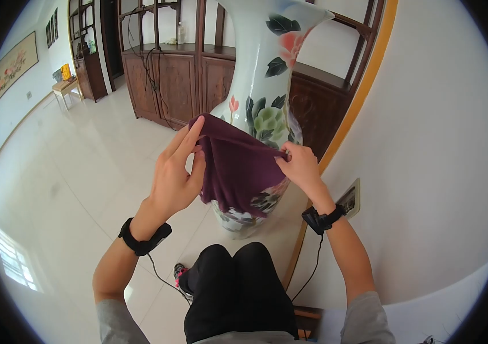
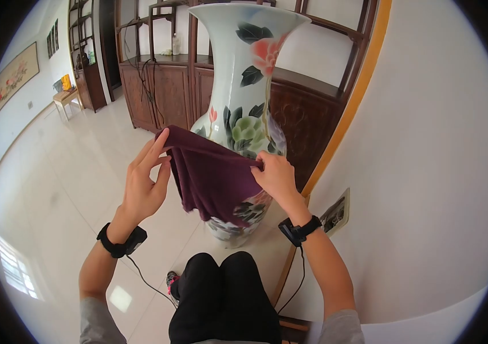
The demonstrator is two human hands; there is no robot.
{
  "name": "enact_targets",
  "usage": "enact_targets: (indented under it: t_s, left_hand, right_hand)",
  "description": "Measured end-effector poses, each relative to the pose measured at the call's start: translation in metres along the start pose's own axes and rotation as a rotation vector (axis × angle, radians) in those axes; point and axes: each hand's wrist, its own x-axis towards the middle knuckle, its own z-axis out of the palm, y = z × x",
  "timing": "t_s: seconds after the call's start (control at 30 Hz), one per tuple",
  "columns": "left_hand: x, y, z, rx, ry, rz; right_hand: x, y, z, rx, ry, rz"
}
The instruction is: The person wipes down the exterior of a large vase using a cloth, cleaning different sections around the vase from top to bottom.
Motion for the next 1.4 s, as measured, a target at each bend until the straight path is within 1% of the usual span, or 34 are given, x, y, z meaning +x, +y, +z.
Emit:
enact_targets:
  t_s: [0.07, 0.17, 0.27, 0.37, 0.4, 0.43, 0.47, 0.53, 0.57, 0.7, 0.73, 0.77, 0.8, 0.83, 0.87, 0.93, 0.97, 1.0, 1.07, 1.13, 1.17, 1.23, 1.27, 1.3, 1.33, 1.4]
  left_hand:
    - [-0.001, -0.003, 0.006, -0.009, 0.015, 0.006]
    - [-0.005, -0.011, 0.011, -0.022, 0.033, 0.001]
    - [-0.01, -0.024, 0.011, -0.029, 0.057, -0.019]
    - [-0.003, -0.034, 0.004, 0.055, 0.131, -0.015]
    - [0.0, -0.036, 0.002, 0.098, 0.158, -0.013]
    - [0.005, -0.039, 0.0, 0.096, 0.161, -0.034]
    - [0.009, -0.041, 0.0, 0.123, 0.191, -0.009]
    - [0.021, -0.044, 0.001, 0.178, 0.257, 0.048]
    - [0.028, -0.042, 0.001, 0.177, 0.257, 0.022]
    - [0.036, -0.034, 0.016, 0.153, 0.219, -0.07]
    - [0.04, -0.033, 0.019, 0.144, 0.213, -0.077]
    - [0.041, -0.038, 0.026, 0.181, 0.23, -0.011]
    - [0.043, -0.037, 0.029, 0.191, 0.217, -0.05]
    - [0.044, -0.035, 0.034, 0.201, 0.203, -0.093]
    - [0.044, -0.034, 0.039, 0.209, 0.187, -0.137]
    - [0.053, -0.046, 0.053, 0.338, 0.256, -0.009]
    - [0.059, -0.055, 0.062, 0.401, 0.287, 0.056]
    - [0.065, -0.061, 0.072, 0.359, 0.28, 0.034]
    - [0.078, -0.074, 0.093, 0.274, 0.268, -0.005]
    - [0.082, -0.088, 0.112, 0.214, 0.154, -0.047]
    - [0.079, -0.097, 0.123, 0.191, 0.11, -0.051]
    - [0.07, -0.118, 0.143, 0.092, -0.007, -0.083]
    - [0.062, -0.126, 0.151, 0.109, -0.057, -0.09]
    - [0.056, -0.131, 0.155, 0.138, -0.065, -0.07]
    - [0.048, -0.136, 0.16, 0.164, -0.077, -0.053]
    - [0.035, -0.147, 0.167, 0.209, -0.035, -0.025]
  right_hand:
    - [0.001, 0.004, 0.004, -0.126, -0.058, -0.009]
    - [-0.001, 0.012, 0.008, -0.155, -0.076, 0.008]
    - [0.002, 0.012, -0.002, -0.002, -0.172, -0.017]
    - [0.014, 0.005, -0.026, 0.67, -0.409, 0.272]
    - [0.017, 0.004, -0.031, 1.007, -0.428, 0.293]
    - [0.019, 0.0, -0.035, 1.098, -0.377, 0.298]
    - [0.022, -0.006, -0.042, 1.186, -0.323, 0.3]
    - [0.028, -0.017, -0.051, 1.027, -0.245, 0.229]
    - [0.032, -0.02, -0.052, 0.949, -0.206, 0.198]
    - [0.037, -0.016, -0.039, 0.645, -0.037, 0.21]
    - [0.037, -0.015, -0.036, 0.666, 0.004, 0.222]
    - [0.036, -0.015, -0.032, 0.687, 0.043, 0.233]
    - [0.036, -0.015, -0.027, 0.707, 0.08, 0.247]
    - [0.039, -0.013, -0.022, 0.711, 0.173, 0.218]
    - [0.045, -0.008, -0.014, 0.658, 0.305, 0.094]
    - [0.058, -0.013, -0.001, 0.539, 0.563, -0.157]
    - [0.056, -0.021, -0.003, 0.475, 0.525, -0.134]
    - [0.065, -0.015, 0.01, 0.233, 0.637, -0.302]
    - [0.073, -0.018, 0.025, 0.037, 0.666, -0.426]
    - [0.075, -0.013, 0.044, -0.069, 0.589, -0.444]
    - [0.076, -0.004, 0.059, -0.067, 0.553, -0.458]
    - [0.065, 0.008, 0.081, -0.114, 0.443, -0.417]
    - [0.06, 0.015, 0.09, -0.135, 0.385, -0.398]
    - [0.057, 0.016, 0.093, -0.172, 0.454, -0.437]
    - [0.052, 0.018, 0.098, -0.175, 0.433, -0.433]
    - [0.04, 0.019, 0.1, -0.184, 0.379, -0.428]
